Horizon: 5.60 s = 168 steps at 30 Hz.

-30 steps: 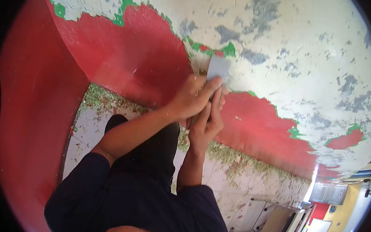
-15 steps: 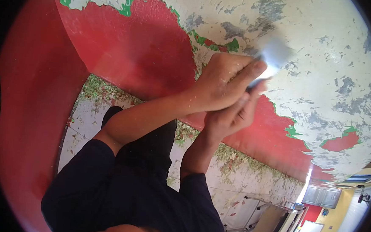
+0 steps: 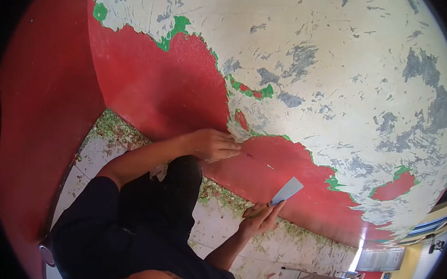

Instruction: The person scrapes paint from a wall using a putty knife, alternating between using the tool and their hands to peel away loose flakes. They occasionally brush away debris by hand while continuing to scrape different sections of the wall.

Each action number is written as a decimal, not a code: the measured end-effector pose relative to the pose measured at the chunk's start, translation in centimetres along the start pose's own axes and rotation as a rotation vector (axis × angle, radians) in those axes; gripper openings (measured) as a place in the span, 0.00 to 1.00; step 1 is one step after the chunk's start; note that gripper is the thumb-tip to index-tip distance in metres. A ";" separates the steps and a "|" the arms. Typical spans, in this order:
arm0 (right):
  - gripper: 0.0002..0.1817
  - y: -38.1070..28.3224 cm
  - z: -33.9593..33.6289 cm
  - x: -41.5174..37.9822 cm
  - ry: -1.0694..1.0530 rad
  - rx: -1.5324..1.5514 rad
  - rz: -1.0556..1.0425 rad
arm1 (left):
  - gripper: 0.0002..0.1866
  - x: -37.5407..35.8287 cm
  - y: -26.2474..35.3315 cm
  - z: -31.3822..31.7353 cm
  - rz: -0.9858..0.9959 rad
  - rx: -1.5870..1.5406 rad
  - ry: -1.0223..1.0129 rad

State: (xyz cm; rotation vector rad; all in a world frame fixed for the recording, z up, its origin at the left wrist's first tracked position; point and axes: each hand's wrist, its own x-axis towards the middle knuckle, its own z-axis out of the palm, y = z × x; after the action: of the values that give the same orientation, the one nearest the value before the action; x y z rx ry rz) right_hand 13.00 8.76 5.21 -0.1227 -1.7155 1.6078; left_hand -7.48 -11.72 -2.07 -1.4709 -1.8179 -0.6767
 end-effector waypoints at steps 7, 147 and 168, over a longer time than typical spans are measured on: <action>0.27 0.3 7.1 -1.1 -0.362 -0.073 0.111 | 0.25 2.4 5.9 -6.3 -0.993 -1.322 0.446; 0.21 -0.6 15.6 3.3 -0.479 0.004 -0.015 | 0.23 7.4 2.5 -9.9 -1.263 -1.178 0.549; 0.21 -0.3 15.5 3.9 -0.371 0.083 -0.120 | 0.24 8.8 2.2 -9.8 -1.174 -1.189 0.543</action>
State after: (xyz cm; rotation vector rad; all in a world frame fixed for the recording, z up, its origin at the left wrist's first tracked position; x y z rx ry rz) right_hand 1.44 -1.79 8.61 0.3332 -1.8850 1.6850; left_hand -4.53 -13.26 10.84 -0.3867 -1.6792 -2.7261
